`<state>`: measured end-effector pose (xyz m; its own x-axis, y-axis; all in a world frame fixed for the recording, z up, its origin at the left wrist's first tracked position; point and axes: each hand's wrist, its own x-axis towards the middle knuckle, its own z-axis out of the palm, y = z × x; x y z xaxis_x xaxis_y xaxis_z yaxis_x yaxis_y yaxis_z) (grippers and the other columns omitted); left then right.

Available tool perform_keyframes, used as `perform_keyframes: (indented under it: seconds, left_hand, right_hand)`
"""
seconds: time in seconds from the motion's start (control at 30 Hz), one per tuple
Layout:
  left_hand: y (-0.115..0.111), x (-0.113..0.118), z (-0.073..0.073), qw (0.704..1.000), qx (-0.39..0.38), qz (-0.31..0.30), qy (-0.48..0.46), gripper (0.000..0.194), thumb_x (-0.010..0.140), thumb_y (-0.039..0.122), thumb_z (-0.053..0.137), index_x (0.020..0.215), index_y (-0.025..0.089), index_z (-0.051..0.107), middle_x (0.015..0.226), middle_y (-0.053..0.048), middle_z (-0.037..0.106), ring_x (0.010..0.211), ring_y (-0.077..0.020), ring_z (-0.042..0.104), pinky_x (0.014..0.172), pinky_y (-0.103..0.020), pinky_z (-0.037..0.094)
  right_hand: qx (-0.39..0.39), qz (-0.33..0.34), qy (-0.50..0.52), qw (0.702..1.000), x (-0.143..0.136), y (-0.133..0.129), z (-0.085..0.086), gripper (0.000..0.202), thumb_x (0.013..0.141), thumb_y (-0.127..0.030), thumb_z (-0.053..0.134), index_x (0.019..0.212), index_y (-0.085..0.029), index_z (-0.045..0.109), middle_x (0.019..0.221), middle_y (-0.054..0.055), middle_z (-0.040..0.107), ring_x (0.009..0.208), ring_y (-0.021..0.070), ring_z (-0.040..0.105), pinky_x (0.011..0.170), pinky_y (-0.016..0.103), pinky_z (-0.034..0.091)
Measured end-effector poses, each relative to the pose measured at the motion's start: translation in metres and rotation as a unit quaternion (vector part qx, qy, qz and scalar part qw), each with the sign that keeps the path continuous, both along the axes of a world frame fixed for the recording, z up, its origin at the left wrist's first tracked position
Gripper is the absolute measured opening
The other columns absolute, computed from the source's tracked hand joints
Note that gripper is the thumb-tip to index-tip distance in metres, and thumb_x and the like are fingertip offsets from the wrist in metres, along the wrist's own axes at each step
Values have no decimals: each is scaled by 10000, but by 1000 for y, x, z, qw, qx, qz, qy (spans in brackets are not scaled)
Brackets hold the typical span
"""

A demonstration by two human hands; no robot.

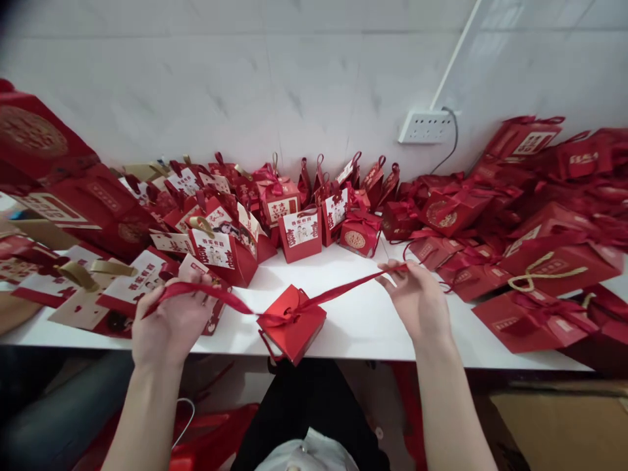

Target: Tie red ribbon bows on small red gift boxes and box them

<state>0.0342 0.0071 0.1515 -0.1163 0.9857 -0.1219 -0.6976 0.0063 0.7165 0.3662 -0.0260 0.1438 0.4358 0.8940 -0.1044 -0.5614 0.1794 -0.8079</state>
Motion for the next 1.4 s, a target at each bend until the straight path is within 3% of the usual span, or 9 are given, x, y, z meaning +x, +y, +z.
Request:
perform_keyframes:
  seconds: [0.27, 0.4, 0.67, 0.83, 0.97, 1.03, 1.13, 1.27, 1.4]
  left_hand:
    - [28, 58, 70, 958, 184, -193, 104, 144, 711, 295, 677, 769, 171, 720, 802, -25, 700, 757, -137, 634, 743, -241, 520]
    - [29, 74, 76, 927, 227, -209, 214, 327, 766, 303, 656, 1078, 211, 682, 1053, -65, 693, 997, -201, 623, 894, -312, 489]
    - [21, 69, 83, 944, 222, -169, 177, 281, 734, 250, 626, 998, 190, 702, 968, -56, 703, 881, -162, 642, 794, -288, 523]
    - [35, 41, 66, 941, 195, -35, 273, 241, 731, 283, 573, 914, 160, 670, 890, -56, 665, 720, -145, 611, 703, -317, 511]
    - [37, 25, 38, 778, 238, 166, 556, 192, 763, 240, 558, 935, 160, 589, 1111, -104, 590, 1082, -227, 543, 976, -412, 404]
    - [30, 31, 24, 687, 303, 115, 651, 169, 802, 219, 525, 958, 167, 561, 1184, -111, 556, 1166, -227, 491, 1028, -410, 357]
    - [16, 47, 5, 616, 327, -121, 706, 149, 874, 271, 459, 930, 183, 564, 1052, -78, 618, 1036, -217, 564, 932, -390, 427]
    - [2, 59, -12, 608, 251, -236, 715, 208, 860, 395, 522, 830, 189, 540, 875, -30, 617, 805, -186, 590, 748, -316, 461]
    - [-5, 53, -20, 604, 216, -232, 731, 171, 859, 338, 538, 770, 196, 505, 808, 3, 559, 718, -156, 561, 664, -274, 425]
  right_hand:
    - [150, 239, -155, 947, -56, 32, 84, 201, 725, -380, 691, 720, -185, 742, 785, 60, 730, 765, 207, 689, 769, 350, 549]
    - [189, 273, -226, 916, -79, 41, 94, 251, 785, -381, 645, 931, -198, 736, 961, 82, 718, 907, 214, 664, 854, 396, 523]
    - [196, 247, -216, 924, -78, 37, 91, 188, 778, -346, 659, 857, -199, 747, 859, 59, 726, 789, 171, 682, 780, 318, 550]
    - [210, 297, -200, 910, -38, 8, 82, 221, 805, -296, 645, 630, -168, 685, 648, 32, 668, 567, 147, 653, 562, 248, 541]
    - [205, 589, -245, 742, -2, -21, 64, 433, 862, -467, 541, 576, -150, 613, 680, 112, 680, 585, 196, 672, 523, 266, 520]
    - [135, 578, -325, 736, -1, -24, 50, 499, 848, -567, 502, 601, -145, 605, 682, 122, 675, 634, 202, 668, 601, 287, 524]
    - [-75, 393, -477, 783, -22, -18, 22, 523, 860, -601, 428, 663, -145, 589, 664, 86, 647, 628, 181, 629, 638, 296, 500]
    - [-144, 323, -599, 718, -54, -12, -14, 444, 848, -551, 465, 664, -164, 580, 648, 44, 624, 630, 182, 579, 620, 294, 423]
    - [-106, 299, -561, 764, -63, -15, -33, 333, 837, -465, 504, 682, -174, 545, 674, 7, 596, 645, 152, 530, 622, 270, 393]
